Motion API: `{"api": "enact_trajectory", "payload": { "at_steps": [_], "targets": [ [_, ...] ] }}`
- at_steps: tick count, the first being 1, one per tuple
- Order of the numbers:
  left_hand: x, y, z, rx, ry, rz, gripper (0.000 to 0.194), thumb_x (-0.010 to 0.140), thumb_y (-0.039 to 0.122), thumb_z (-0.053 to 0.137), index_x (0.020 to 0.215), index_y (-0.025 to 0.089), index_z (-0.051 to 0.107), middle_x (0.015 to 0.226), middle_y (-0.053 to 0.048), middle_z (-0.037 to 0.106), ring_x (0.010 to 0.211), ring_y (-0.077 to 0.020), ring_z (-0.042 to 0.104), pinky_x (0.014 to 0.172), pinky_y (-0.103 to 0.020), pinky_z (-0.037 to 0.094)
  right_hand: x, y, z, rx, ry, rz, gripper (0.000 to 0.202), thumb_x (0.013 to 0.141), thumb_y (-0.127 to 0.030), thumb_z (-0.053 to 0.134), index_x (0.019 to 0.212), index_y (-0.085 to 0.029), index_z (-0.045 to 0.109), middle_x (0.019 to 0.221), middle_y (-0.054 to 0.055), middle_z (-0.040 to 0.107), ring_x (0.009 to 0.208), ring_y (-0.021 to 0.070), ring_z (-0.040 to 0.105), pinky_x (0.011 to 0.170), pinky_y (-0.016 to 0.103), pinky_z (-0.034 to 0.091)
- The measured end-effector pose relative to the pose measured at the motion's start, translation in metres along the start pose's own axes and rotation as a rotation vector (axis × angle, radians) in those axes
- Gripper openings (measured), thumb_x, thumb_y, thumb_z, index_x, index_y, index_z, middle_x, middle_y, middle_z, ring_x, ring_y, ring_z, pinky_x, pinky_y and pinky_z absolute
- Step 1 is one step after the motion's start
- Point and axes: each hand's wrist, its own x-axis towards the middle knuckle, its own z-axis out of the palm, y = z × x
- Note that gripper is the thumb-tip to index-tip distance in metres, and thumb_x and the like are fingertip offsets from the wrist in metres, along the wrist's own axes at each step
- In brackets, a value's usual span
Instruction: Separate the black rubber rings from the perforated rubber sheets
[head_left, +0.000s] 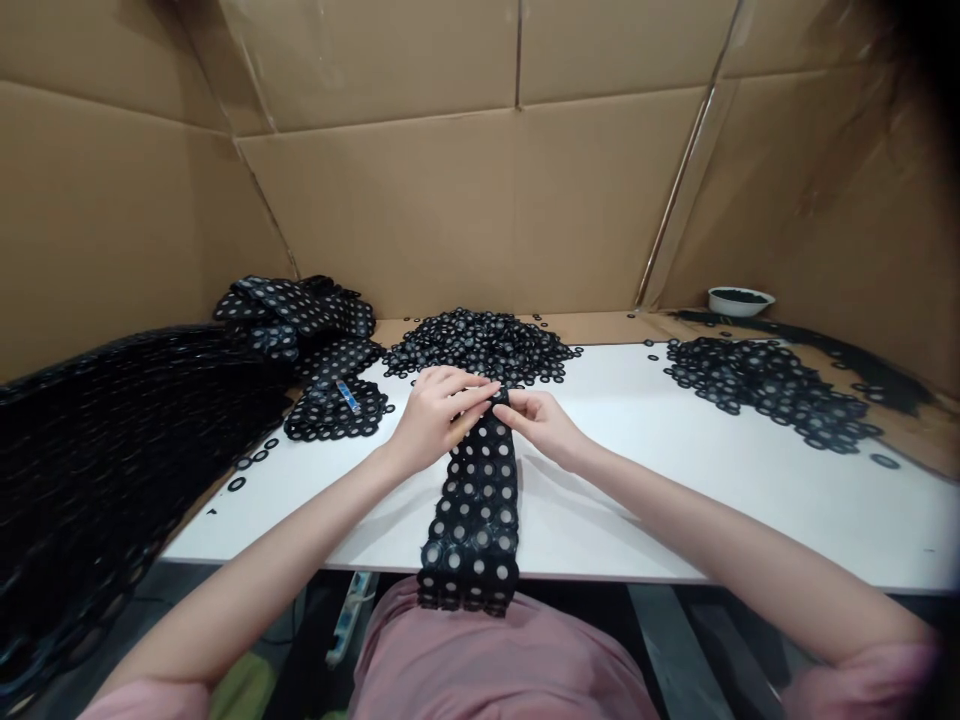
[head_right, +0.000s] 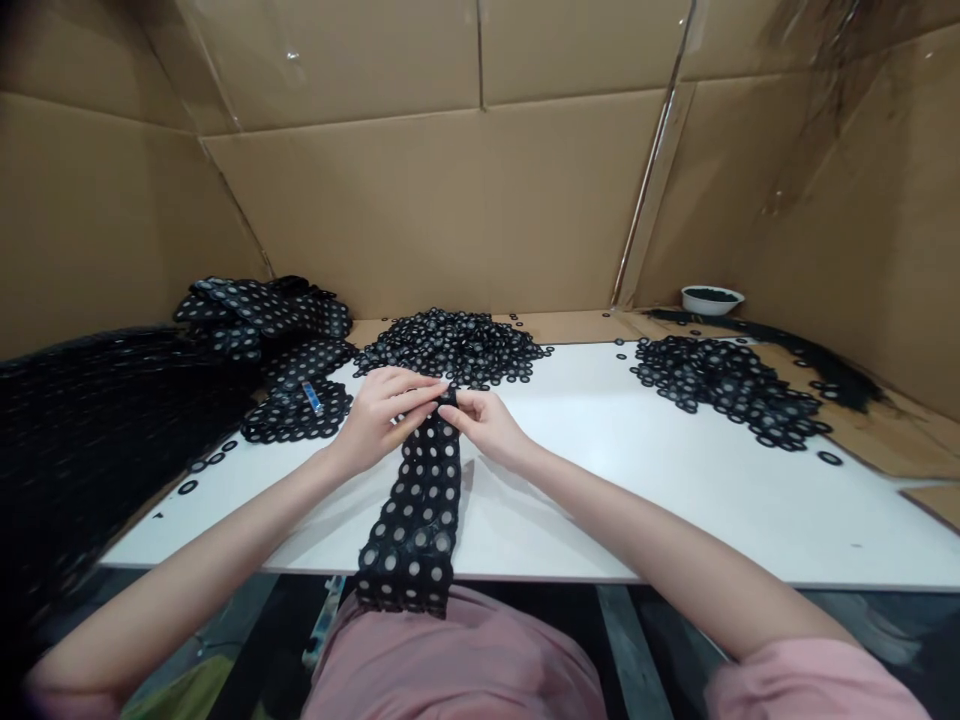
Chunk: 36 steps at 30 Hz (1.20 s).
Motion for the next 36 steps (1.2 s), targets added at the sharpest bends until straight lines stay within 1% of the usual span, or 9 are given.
{"api": "enact_trajectory", "payload": {
  "at_steps": [4,7,12,16,19,22,27,32,36],
  "targets": [
    [0.008,-0.005,-0.004,0.04,-0.186,0.106,0.026,0.091,0.027,0.047,0.107,0.02,0.065,0.088,-0.006,0.07,0.083,-0.0168,0.06,0.085,-0.036,0.038,0.003,0.001,-0.005,-0.132,-0.095,-0.038,0.043,0.078,-0.054,0.056,0.061,-0.017,0.045,0.059,-0.003,0.039,0.057,0.0107,0.035,0.052,0.025,0.028],
    [0.011,-0.006,-0.004,0.002,-0.261,0.128,0.025,0.091,0.027,0.045,0.1,0.018,0.067,0.078,-0.005,0.068,0.075,-0.0156,0.059,0.083,-0.034,0.038,0.003,-0.002,-0.011,-0.224,-0.179,-0.045,0.041,0.081,-0.05,0.053,0.059,-0.017,0.041,0.057,-0.004,0.032,0.054,0.0095,0.028,0.05,0.025,0.023],
    [0.01,-0.001,-0.002,-0.123,-0.255,0.028,0.021,0.088,0.029,0.048,0.086,0.019,0.067,0.073,-0.003,0.067,0.071,-0.0154,0.058,0.082,-0.032,0.037,0.001,-0.01,-0.019,-0.33,-0.245,-0.085,0.039,0.084,-0.043,0.051,0.059,-0.017,0.038,0.057,-0.004,0.028,0.054,0.0089,0.026,0.049,0.024,0.022],
    [0.008,0.0,-0.001,-0.206,-0.255,-0.018,0.021,0.088,0.029,0.05,0.081,0.02,0.067,0.074,-0.002,0.068,0.072,-0.0156,0.058,0.076,-0.029,0.036,0.0,-0.01,-0.022,-0.35,-0.299,-0.077,0.033,0.085,-0.04,0.049,0.063,-0.016,0.044,0.058,-0.004,0.034,0.055,0.0093,0.03,0.05,0.024,0.025],
    [0.009,-0.003,-0.001,-0.213,-0.287,0.007,0.022,0.089,0.028,0.048,0.082,0.02,0.067,0.074,-0.002,0.068,0.07,-0.0147,0.058,0.077,-0.029,0.036,0.0,-0.009,-0.024,-0.314,-0.363,-0.045,0.031,0.085,-0.041,0.049,0.067,-0.016,0.046,0.06,-0.003,0.038,0.055,0.0097,0.033,0.05,0.024,0.027],
    [0.011,-0.007,-0.001,-0.155,-0.323,0.072,0.02,0.089,0.029,0.05,0.088,0.02,0.067,0.075,-0.003,0.068,0.072,-0.0156,0.058,0.08,-0.031,0.036,-0.001,-0.01,-0.026,-0.296,-0.399,-0.026,0.032,0.084,-0.042,0.051,0.066,-0.017,0.044,0.059,-0.004,0.036,0.055,0.0094,0.032,0.05,0.023,0.026],
    [0.012,-0.009,-0.001,-0.134,-0.369,0.145,0.022,0.089,0.031,0.049,0.088,0.019,0.068,0.071,-0.005,0.066,0.072,-0.0169,0.056,0.081,-0.032,0.037,-0.001,-0.013,-0.027,-0.27,-0.444,0.009,0.031,0.084,-0.041,0.051,0.066,-0.017,0.043,0.059,-0.004,0.034,0.054,0.0089,0.03,0.049,0.023,0.024],
    [0.015,-0.004,-0.001,-0.133,-0.375,0.14,0.023,0.089,0.031,0.048,0.087,0.019,0.068,0.069,-0.005,0.064,0.071,-0.0171,0.055,0.078,-0.031,0.038,-0.001,-0.014,-0.027,-0.293,-0.439,0.018,0.03,0.084,-0.038,0.051,0.064,-0.017,0.042,0.058,-0.004,0.033,0.053,0.0084,0.029,0.047,0.023,0.023],
    [0.014,-0.003,-0.002,-0.204,-0.385,0.103,0.026,0.089,0.034,0.048,0.084,0.019,0.069,0.067,-0.005,0.063,0.067,-0.0162,0.054,0.075,-0.03,0.039,-0.002,-0.014,-0.028,-0.293,-0.453,-0.003,0.031,0.084,-0.038,0.051,0.063,-0.017,0.042,0.056,-0.005,0.032,0.052,0.0082,0.028,0.047,0.023,0.022]
  ]
}}
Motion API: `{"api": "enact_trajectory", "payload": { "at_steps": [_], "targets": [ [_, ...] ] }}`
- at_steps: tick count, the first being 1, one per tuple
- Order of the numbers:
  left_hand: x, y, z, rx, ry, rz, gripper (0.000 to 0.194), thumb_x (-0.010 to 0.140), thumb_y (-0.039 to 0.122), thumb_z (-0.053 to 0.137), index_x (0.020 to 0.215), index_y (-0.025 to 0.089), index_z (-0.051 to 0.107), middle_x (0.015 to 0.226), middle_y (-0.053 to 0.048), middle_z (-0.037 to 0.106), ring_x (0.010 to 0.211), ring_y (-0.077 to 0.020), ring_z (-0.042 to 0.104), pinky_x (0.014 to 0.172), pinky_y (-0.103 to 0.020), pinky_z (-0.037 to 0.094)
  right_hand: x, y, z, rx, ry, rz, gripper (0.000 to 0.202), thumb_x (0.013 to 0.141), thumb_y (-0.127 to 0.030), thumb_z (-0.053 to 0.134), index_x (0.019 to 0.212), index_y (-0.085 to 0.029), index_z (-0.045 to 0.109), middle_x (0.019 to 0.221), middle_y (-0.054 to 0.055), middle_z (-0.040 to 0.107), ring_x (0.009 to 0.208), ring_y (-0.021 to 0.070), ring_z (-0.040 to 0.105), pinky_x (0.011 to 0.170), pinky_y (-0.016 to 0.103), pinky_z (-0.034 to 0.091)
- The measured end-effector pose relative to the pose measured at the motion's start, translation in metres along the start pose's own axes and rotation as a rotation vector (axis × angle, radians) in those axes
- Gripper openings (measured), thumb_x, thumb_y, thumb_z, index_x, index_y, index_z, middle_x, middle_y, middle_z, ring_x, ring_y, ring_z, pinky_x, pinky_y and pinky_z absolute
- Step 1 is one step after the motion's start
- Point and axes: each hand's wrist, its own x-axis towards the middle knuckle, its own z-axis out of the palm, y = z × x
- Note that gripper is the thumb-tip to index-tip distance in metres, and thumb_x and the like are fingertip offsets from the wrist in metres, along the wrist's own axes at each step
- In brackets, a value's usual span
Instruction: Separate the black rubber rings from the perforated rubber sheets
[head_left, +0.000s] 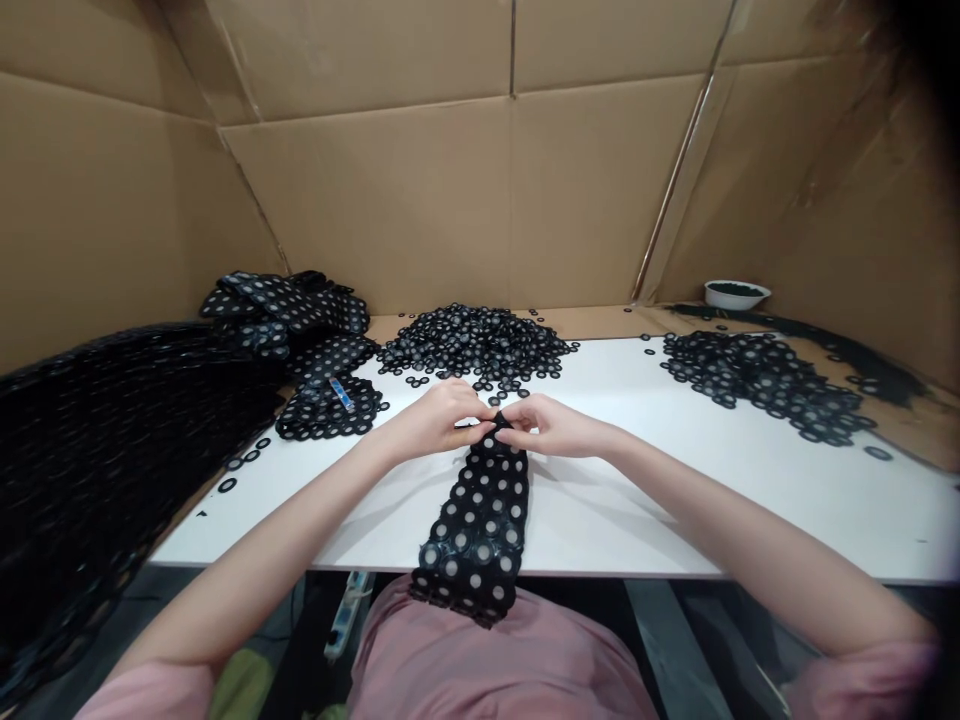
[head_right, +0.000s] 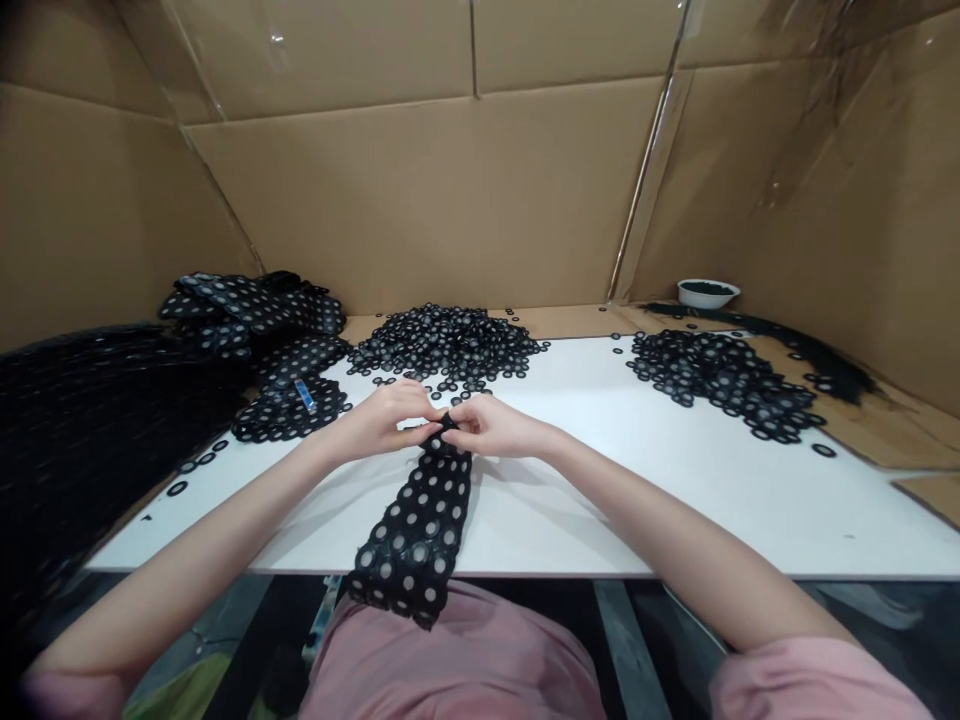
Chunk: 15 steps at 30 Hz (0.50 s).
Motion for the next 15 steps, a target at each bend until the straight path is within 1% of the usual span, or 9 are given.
{"api": "enact_trajectory", "payload": {
  "at_steps": [3,5,8,11,13,15],
  "targets": [
    [-0.0007,-0.0019,-0.0002,-0.04,-0.007,-0.001,0.027,0.089,0.034,0.047,0.082,0.019,0.069,0.066,-0.005,0.063,0.067,-0.0161,0.054,0.075,-0.029,0.039,-0.0002,0.0005,-0.0008,-0.002,-0.011,0.008,0.028,0.084,-0.037,0.051,0.065,-0.017,0.045,0.057,-0.004,0.035,0.053,0.0086,0.03,0.047,0.023,0.024],
    [-0.0002,-0.0028,-0.0005,-0.024,-0.014,0.012,0.026,0.089,0.033,0.047,0.083,0.019,0.068,0.066,-0.005,0.063,0.067,-0.0161,0.053,0.076,-0.029,0.038,-0.0004,0.0009,-0.0013,-0.008,-0.016,0.014,0.026,0.083,-0.035,0.051,0.066,-0.016,0.046,0.058,-0.004,0.038,0.054,0.0089,0.032,0.048,0.023,0.025],
    [0.0018,-0.0023,-0.0016,0.018,-0.028,0.028,0.023,0.088,0.031,0.049,0.082,0.019,0.068,0.065,-0.004,0.062,0.067,-0.0161,0.053,0.078,-0.03,0.038,-0.0011,0.0009,-0.0013,-0.039,-0.011,0.017,0.026,0.083,-0.032,0.051,0.063,-0.017,0.043,0.057,-0.004,0.036,0.053,0.0085,0.031,0.048,0.023,0.024],
    [0.0036,-0.0006,-0.0013,0.037,-0.031,0.014,0.021,0.086,0.03,0.05,0.078,0.02,0.067,0.063,-0.003,0.061,0.067,-0.0163,0.053,0.079,-0.031,0.039,-0.0016,0.0005,-0.0005,-0.074,0.008,0.013,0.026,0.082,-0.03,0.05,0.061,-0.017,0.04,0.056,-0.005,0.032,0.052,0.0082,0.028,0.048,0.023,0.023],
    [0.0044,0.0005,0.0018,0.069,-0.012,0.0,0.02,0.085,0.029,0.05,0.078,0.02,0.066,0.062,-0.003,0.06,0.067,-0.0162,0.053,0.082,-0.032,0.04,-0.0012,0.0005,0.0,-0.094,0.032,0.009,0.026,0.082,-0.029,0.05,0.061,-0.018,0.04,0.054,-0.005,0.031,0.051,0.0081,0.027,0.048,0.023,0.023],
    [0.0052,0.0014,0.0075,0.122,0.044,-0.017,0.016,0.083,0.025,0.05,0.077,0.019,0.064,0.063,-0.001,0.06,0.065,-0.0153,0.053,0.089,-0.034,0.039,-0.0001,0.0006,0.0003,-0.111,0.073,0.011,0.026,0.081,-0.028,0.051,0.06,-0.018,0.039,0.053,-0.005,0.031,0.051,0.0082,0.028,0.048,0.023,0.023]
  ]
}}
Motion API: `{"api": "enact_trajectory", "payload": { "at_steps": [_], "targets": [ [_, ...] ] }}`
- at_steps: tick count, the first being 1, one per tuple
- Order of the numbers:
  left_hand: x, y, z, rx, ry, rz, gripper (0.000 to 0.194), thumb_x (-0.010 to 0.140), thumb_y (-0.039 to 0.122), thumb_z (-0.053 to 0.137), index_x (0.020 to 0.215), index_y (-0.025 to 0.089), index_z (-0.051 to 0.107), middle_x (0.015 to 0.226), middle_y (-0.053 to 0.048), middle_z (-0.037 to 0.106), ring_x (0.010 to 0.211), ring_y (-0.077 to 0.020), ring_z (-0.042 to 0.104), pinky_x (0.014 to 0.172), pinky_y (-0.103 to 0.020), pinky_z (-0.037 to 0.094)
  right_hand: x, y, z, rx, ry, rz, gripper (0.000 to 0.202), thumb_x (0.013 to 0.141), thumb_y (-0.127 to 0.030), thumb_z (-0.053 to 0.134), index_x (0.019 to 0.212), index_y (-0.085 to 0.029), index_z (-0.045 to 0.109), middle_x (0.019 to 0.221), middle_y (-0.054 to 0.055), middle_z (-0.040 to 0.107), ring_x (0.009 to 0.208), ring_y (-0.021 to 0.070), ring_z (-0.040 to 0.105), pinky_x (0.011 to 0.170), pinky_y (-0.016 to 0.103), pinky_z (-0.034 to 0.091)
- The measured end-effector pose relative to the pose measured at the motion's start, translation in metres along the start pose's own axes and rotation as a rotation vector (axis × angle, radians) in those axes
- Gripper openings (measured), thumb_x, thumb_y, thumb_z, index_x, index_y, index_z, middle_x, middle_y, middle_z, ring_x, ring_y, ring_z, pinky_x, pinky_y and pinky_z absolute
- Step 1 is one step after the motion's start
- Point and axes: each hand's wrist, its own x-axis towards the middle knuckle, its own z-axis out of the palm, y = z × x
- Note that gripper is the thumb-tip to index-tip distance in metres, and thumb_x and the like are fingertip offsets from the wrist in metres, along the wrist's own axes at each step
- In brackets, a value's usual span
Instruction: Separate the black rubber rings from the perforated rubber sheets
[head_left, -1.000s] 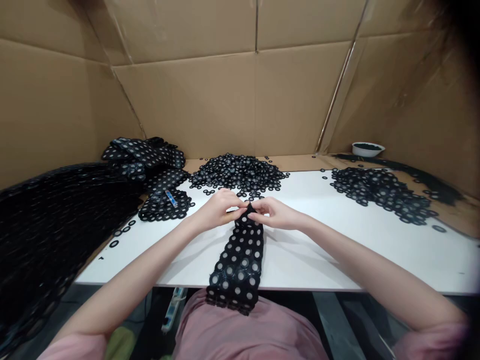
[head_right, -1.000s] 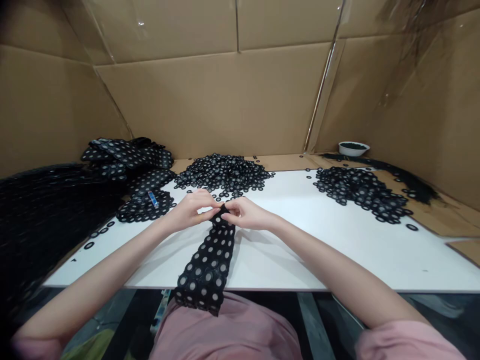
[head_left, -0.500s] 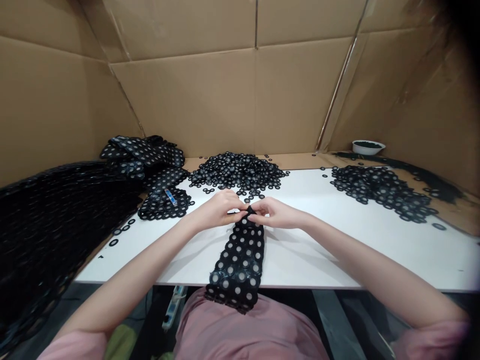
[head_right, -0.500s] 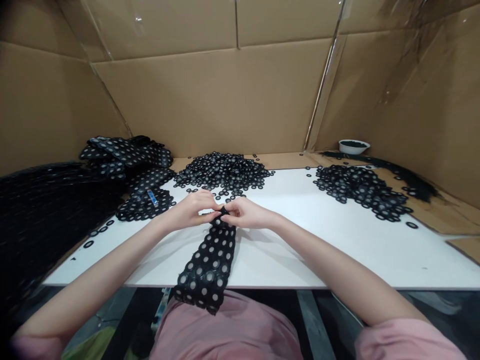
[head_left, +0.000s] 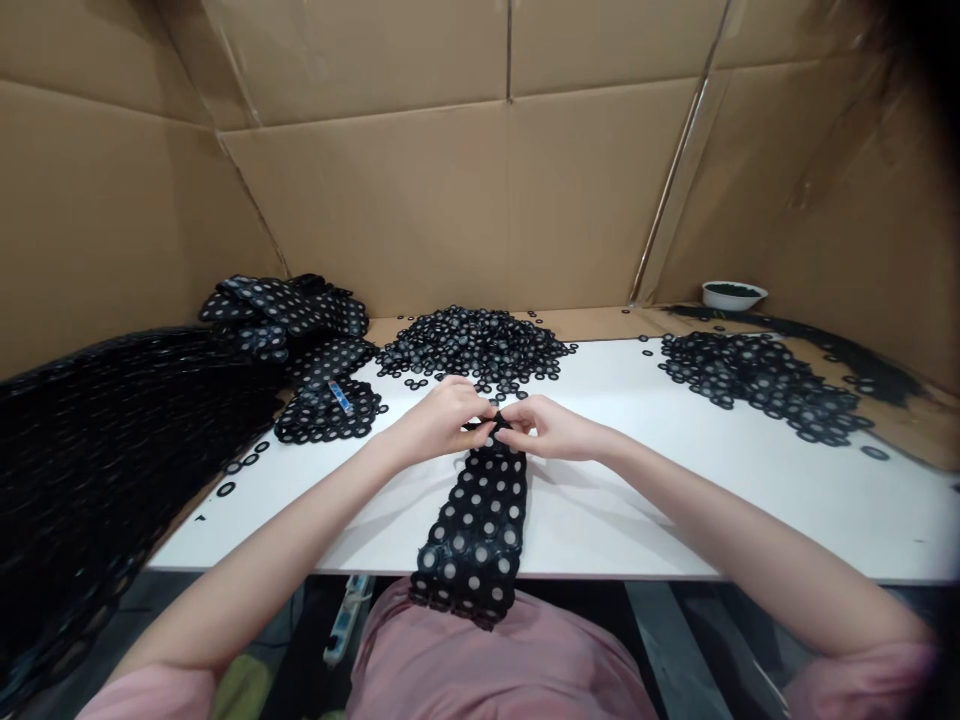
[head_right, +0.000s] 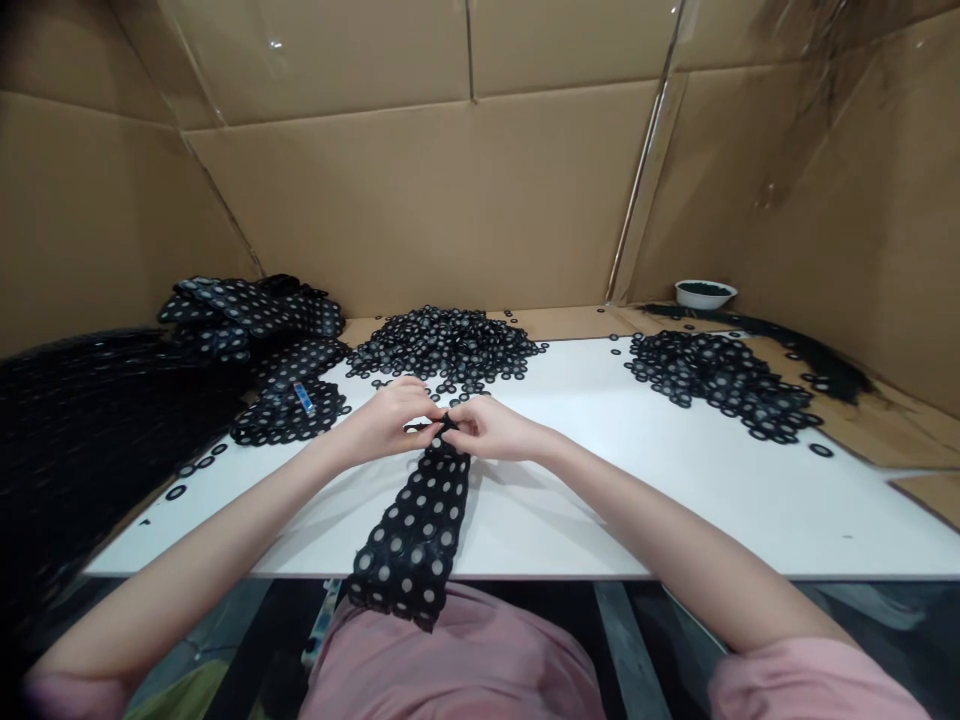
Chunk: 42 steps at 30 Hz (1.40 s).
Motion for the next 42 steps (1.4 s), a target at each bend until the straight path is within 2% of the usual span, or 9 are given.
{"api": "enact_trajectory", "payload": {
  "at_steps": [3,8,16,21,25,31,37,40,42],
  "targets": [
    [0.001,0.003,0.01,0.102,0.09,-0.051,0.013,0.08,0.019,0.048,0.077,0.019,0.061,0.065,-0.001,0.06,0.064,-0.0142,0.053,0.098,-0.039,0.035,0.002,0.0,0.0,-0.014,0.06,0.014,0.024,0.08,-0.026,0.049,0.059,-0.017,0.04,0.053,-0.005,0.033,0.051,0.0083,0.029,0.048,0.023,0.023],
    [0.001,0.006,0.02,0.171,0.129,-0.088,0.015,0.082,0.017,0.045,0.079,0.018,0.059,0.066,-0.001,0.059,0.064,-0.0144,0.054,0.1,-0.042,0.035,0.004,0.0,-0.001,-0.068,0.115,0.008,0.024,0.079,-0.024,0.048,0.057,-0.017,0.04,0.053,-0.004,0.034,0.051,0.0083,0.03,0.048,0.024,0.022],
    [0.001,0.004,0.023,-0.053,0.213,-0.158,0.013,0.081,0.015,0.047,0.083,0.018,0.06,0.068,0.002,0.062,0.058,-0.0111,0.052,0.102,-0.041,0.034,0.005,0.001,-0.002,-0.096,0.127,-0.042,0.024,0.079,-0.023,0.047,0.058,-0.018,0.038,0.053,-0.004,0.034,0.051,0.0085,0.031,0.049,0.024,0.024],
    [0.0,0.003,0.015,-0.17,0.172,-0.241,0.017,0.083,0.018,0.048,0.085,0.018,0.065,0.074,0.0,0.066,0.07,-0.0143,0.057,0.088,-0.031,0.042,0.004,0.0,-0.002,-0.078,0.128,-0.044,0.026,0.081,-0.026,0.048,0.059,-0.018,0.038,0.054,-0.004,0.031,0.052,0.0086,0.029,0.049,0.024,0.023],
    [-0.001,0.003,0.006,-0.241,0.136,-0.227,0.018,0.084,0.027,0.054,0.091,0.019,0.068,0.083,-0.002,0.069,0.077,-0.0157,0.059,0.076,-0.026,0.043,0.003,0.001,-0.001,-0.038,0.113,-0.03,0.031,0.083,-0.03,0.048,0.058,-0.018,0.036,0.056,-0.005,0.027,0.053,0.0084,0.028,0.049,0.023,0.023],
    [0.003,-0.004,0.011,-0.518,0.153,-0.356,0.027,0.084,0.039,0.056,0.075,0.016,0.068,0.075,-0.002,0.069,0.072,-0.0155,0.06,0.068,-0.024,0.042,0.003,0.0,-0.004,-0.03,0.105,-0.056,0.032,0.083,-0.029,0.048,0.058,-0.018,0.032,0.056,-0.005,0.027,0.053,0.008,0.027,0.05,0.023,0.023],
    [0.001,-0.031,0.01,-0.888,0.422,-0.499,0.031,0.077,0.045,0.064,0.077,0.014,0.065,0.071,-0.005,0.069,0.068,-0.017,0.063,0.069,-0.027,0.046,0.003,-0.002,-0.006,-0.001,0.133,-0.075,0.036,0.082,-0.028,0.05,0.056,-0.018,0.028,0.055,-0.005,0.026,0.054,0.008,0.026,0.051,0.024,0.023],
    [-0.001,-0.037,0.004,-0.888,0.55,-0.529,0.03,0.077,0.044,0.065,0.078,0.014,0.063,0.067,-0.005,0.068,0.066,-0.0166,0.064,0.07,-0.028,0.047,0.003,0.002,-0.005,0.079,0.122,-0.026,0.034,0.08,-0.03,0.053,0.056,-0.017,0.034,0.055,-0.005,0.032,0.055,0.0084,0.03,0.052,0.023,0.026],
    [-0.002,-0.032,0.001,-0.796,0.565,-0.513,0.028,0.079,0.042,0.063,0.08,0.014,0.065,0.072,-0.006,0.069,0.069,-0.0173,0.065,0.07,-0.028,0.047,0.004,0.007,-0.003,0.205,0.118,0.018,0.027,0.08,-0.034,0.055,0.063,-0.016,0.044,0.06,-0.003,0.041,0.058,0.0095,0.038,0.055,0.024,0.032]
  ]
}}
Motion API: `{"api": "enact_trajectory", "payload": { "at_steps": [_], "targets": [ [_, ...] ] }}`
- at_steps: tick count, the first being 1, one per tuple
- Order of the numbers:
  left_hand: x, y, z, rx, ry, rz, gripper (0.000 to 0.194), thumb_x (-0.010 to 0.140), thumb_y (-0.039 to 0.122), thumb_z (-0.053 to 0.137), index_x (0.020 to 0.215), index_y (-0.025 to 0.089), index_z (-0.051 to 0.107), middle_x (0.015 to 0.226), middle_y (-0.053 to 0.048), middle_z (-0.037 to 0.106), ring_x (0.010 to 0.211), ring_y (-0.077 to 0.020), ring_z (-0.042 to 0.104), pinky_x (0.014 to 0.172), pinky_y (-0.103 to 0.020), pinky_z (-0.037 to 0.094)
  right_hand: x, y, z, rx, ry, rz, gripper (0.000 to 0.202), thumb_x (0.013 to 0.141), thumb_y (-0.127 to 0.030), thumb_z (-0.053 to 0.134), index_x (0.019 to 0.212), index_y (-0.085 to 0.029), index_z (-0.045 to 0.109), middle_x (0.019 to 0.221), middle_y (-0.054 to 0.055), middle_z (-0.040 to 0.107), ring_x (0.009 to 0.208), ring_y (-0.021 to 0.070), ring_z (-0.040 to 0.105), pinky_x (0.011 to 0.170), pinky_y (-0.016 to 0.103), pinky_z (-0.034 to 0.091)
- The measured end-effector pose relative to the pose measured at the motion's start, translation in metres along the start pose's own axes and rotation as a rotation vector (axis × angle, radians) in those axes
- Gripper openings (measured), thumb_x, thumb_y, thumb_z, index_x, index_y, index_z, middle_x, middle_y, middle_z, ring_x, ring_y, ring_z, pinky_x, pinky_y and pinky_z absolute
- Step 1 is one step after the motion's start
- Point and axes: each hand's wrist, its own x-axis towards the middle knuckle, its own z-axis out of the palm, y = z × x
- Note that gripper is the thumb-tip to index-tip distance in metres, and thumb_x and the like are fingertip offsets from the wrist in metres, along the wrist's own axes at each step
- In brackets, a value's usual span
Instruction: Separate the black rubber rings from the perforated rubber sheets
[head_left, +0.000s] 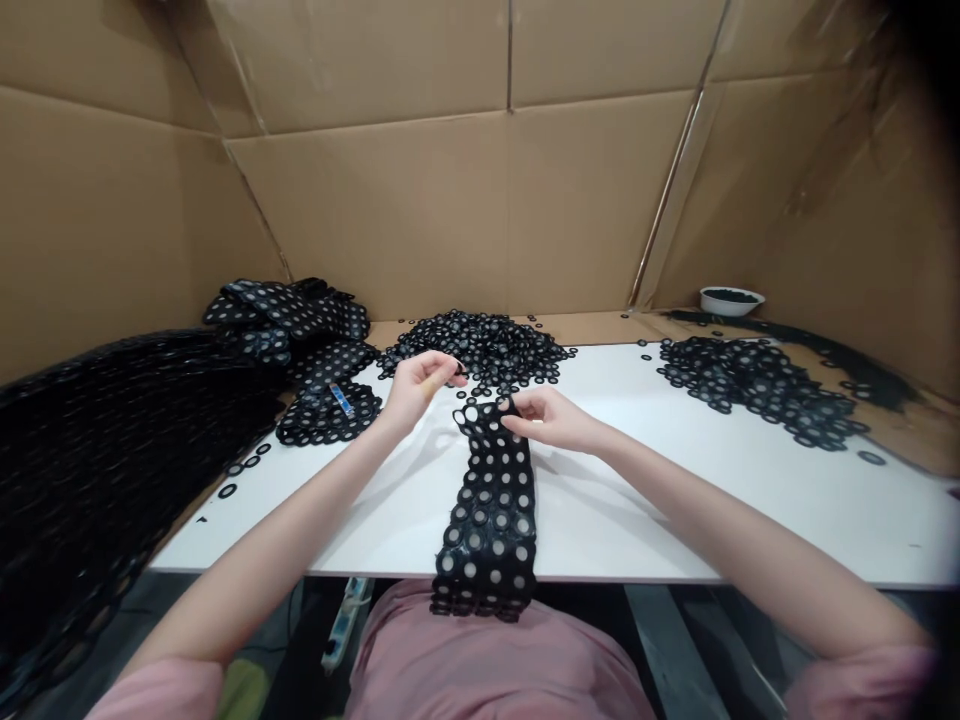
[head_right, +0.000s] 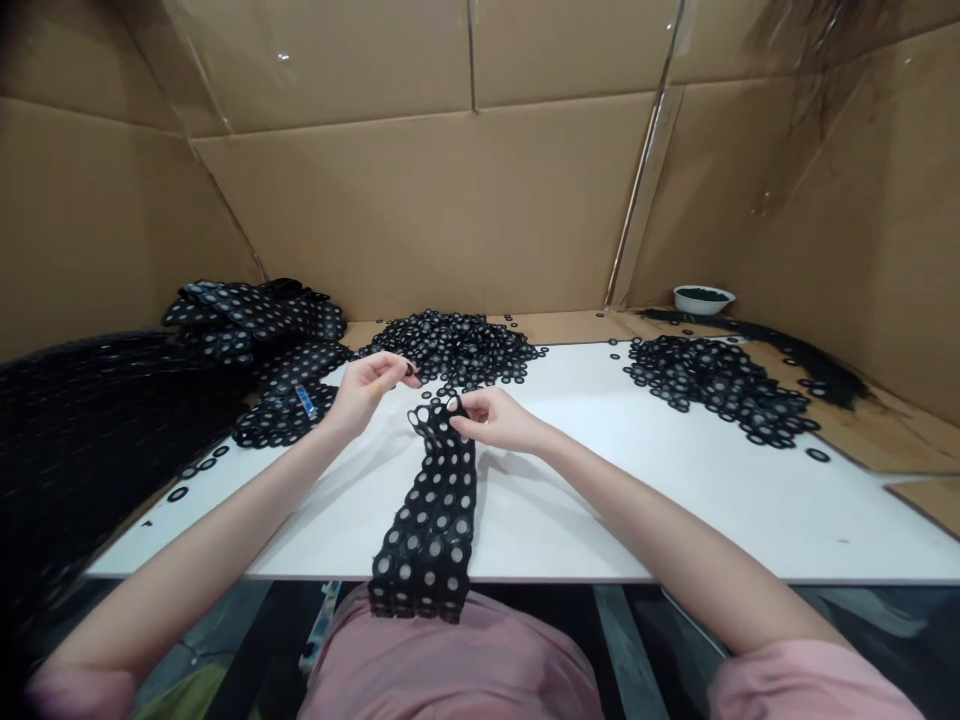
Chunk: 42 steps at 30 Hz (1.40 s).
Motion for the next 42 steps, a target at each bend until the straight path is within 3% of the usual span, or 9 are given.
{"api": "enact_trajectory", "payload": {
  "at_steps": [3,6,9,12,15,21,25,33,42],
  "targets": [
    [-0.011,0.008,0.008,0.229,-0.037,0.155,0.023,0.082,0.038,0.06,0.088,0.018,0.069,0.089,-0.007,0.072,0.085,-0.0196,0.065,0.078,-0.03,0.047,0.0,0.006,0.0,0.161,0.003,0.035,0.024,0.08,-0.038,0.057,0.077,-0.014,0.054,0.073,0.0,0.052,0.066,0.0123,0.047,0.063,0.026,0.039],
    [-0.019,0.009,0.014,0.457,-0.12,0.343,0.019,0.083,0.033,0.06,0.094,0.022,0.071,0.096,-0.005,0.072,0.09,-0.02,0.064,0.086,-0.034,0.043,0.0,0.008,-0.001,0.188,0.023,0.025,0.025,0.08,-0.04,0.058,0.08,-0.014,0.057,0.077,0.001,0.054,0.071,0.0137,0.049,0.068,0.027,0.04],
    [-0.021,0.004,0.015,0.528,-0.189,0.478,0.019,0.082,0.03,0.063,0.097,0.021,0.07,0.096,-0.005,0.073,0.087,-0.0195,0.064,0.086,-0.036,0.042,0.0,0.008,-0.001,0.225,0.04,0.009,0.025,0.081,-0.04,0.059,0.085,-0.015,0.059,0.084,0.002,0.057,0.079,0.0151,0.052,0.075,0.029,0.041],
    [-0.021,0.0,0.015,0.501,-0.168,0.524,0.019,0.083,0.029,0.062,0.098,0.021,0.069,0.097,-0.006,0.072,0.086,-0.0186,0.064,0.083,-0.035,0.044,0.0,0.006,0.001,0.293,0.063,0.018,0.026,0.079,-0.04,0.061,0.089,-0.016,0.059,0.088,0.002,0.058,0.082,0.0152,0.053,0.077,0.029,0.041],
    [-0.022,0.001,0.019,0.467,-0.138,0.527,0.018,0.084,0.029,0.061,0.097,0.021,0.069,0.096,-0.006,0.072,0.085,-0.0184,0.063,0.081,-0.035,0.045,-0.001,0.005,0.007,0.305,0.086,0.054,0.029,0.077,-0.041,0.065,0.091,-0.016,0.059,0.084,0.001,0.058,0.077,0.0144,0.052,0.071,0.028,0.042],
    [-0.024,0.008,0.025,0.527,-0.163,0.487,0.016,0.085,0.03,0.059,0.093,0.021,0.069,0.091,-0.004,0.072,0.083,-0.0179,0.063,0.083,-0.035,0.041,-0.002,0.004,0.02,0.048,0.126,0.002,0.031,0.081,-0.045,0.057,0.075,-0.014,0.057,0.068,0.0,0.053,0.063,0.0122,0.044,0.058,0.025,0.036],
    [-0.024,0.01,0.025,0.54,-0.2,0.446,0.015,0.086,0.029,0.057,0.09,0.02,0.068,0.088,-0.002,0.072,0.079,-0.0164,0.062,0.081,-0.033,0.04,0.0,0.006,0.022,-0.041,0.132,-0.006,0.034,0.084,-0.045,0.052,0.07,-0.014,0.053,0.062,-0.001,0.048,0.06,0.0118,0.041,0.055,0.025,0.033],
    [-0.027,0.01,0.031,0.474,-0.136,0.33,0.023,0.089,0.035,0.051,0.085,0.02,0.067,0.087,-0.003,0.071,0.081,-0.0174,0.061,0.082,-0.031,0.041,0.001,0.006,0.021,-0.075,0.177,0.025,0.039,0.081,-0.052,0.055,0.068,-0.016,0.054,0.057,0.0,0.046,0.059,0.0144,0.042,0.052,0.026,0.034],
    [-0.026,0.008,0.034,0.331,-0.119,0.182,0.028,0.089,0.038,0.047,0.082,0.018,0.065,0.084,-0.003,0.067,0.081,-0.0174,0.06,0.076,-0.027,0.043,0.003,0.008,0.021,-0.197,0.174,0.044,0.043,0.082,-0.051,0.052,0.057,-0.018,0.043,0.053,-0.002,0.035,0.054,0.0113,0.033,0.05,0.026,0.029]
  ]
}}
